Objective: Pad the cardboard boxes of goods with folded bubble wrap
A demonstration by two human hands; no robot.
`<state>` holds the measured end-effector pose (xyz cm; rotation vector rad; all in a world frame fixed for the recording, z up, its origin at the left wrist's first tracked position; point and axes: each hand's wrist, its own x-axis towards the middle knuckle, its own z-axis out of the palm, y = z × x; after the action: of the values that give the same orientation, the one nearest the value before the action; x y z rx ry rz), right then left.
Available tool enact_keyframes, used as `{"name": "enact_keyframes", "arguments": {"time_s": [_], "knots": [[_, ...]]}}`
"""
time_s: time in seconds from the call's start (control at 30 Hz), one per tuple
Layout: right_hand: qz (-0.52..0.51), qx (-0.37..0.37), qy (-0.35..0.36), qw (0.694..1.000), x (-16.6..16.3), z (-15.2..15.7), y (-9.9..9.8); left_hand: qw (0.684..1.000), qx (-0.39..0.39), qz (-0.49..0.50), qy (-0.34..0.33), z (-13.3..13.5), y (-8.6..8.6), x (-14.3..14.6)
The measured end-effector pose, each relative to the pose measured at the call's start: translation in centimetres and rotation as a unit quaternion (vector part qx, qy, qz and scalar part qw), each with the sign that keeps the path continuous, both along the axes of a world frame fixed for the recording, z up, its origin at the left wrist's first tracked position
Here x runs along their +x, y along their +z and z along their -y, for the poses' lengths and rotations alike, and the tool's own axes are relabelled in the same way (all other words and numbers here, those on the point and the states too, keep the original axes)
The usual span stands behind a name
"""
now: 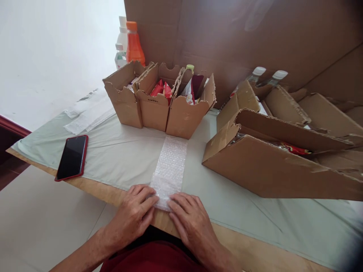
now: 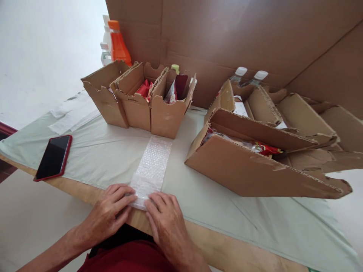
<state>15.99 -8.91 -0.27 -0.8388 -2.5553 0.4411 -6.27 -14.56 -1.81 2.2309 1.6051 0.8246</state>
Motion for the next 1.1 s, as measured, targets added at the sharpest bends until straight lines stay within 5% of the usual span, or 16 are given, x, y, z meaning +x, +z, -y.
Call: {"name": "enact_keyframes", "arguments": {"time_s": [0.17,0.3,0.47,0.7,0.9,1.1], "knots": [[-0.079,-0.064,-0.036,0.994,-0.2,-0.5,-1.1,0.997,-0.02,0.079,0.009,-0.3,0.5,0.0],[-0.101,0.028,-0.097,0.99,0.3,-0.2,-0.8,0.998,-0.014,0.038,0.053,-1.3,-0.1,0.4],[-0.059,0.06,-0.05,0.995,-0.1,0.1,-0.4,0.995,0.041,-0.013,0.089,-2.0,-0.8,0.9],[-0.084,-0.053,-0.033,0.995,0.0,-0.8,-0.3,0.998,0.025,0.051,-0.011,-0.8,0.7,-0.1],[-0.065,0.085,-0.09,0.99,0.2,-1.1,-1.1,0.997,0.056,0.024,0.048,-4.2,-0.8,0.4],[-0.032,0.066,-0.067,0.995,-0.7,-1.5,-1.2,0.995,0.084,0.032,0.052,-4.2,-0.6,0.2]]}}
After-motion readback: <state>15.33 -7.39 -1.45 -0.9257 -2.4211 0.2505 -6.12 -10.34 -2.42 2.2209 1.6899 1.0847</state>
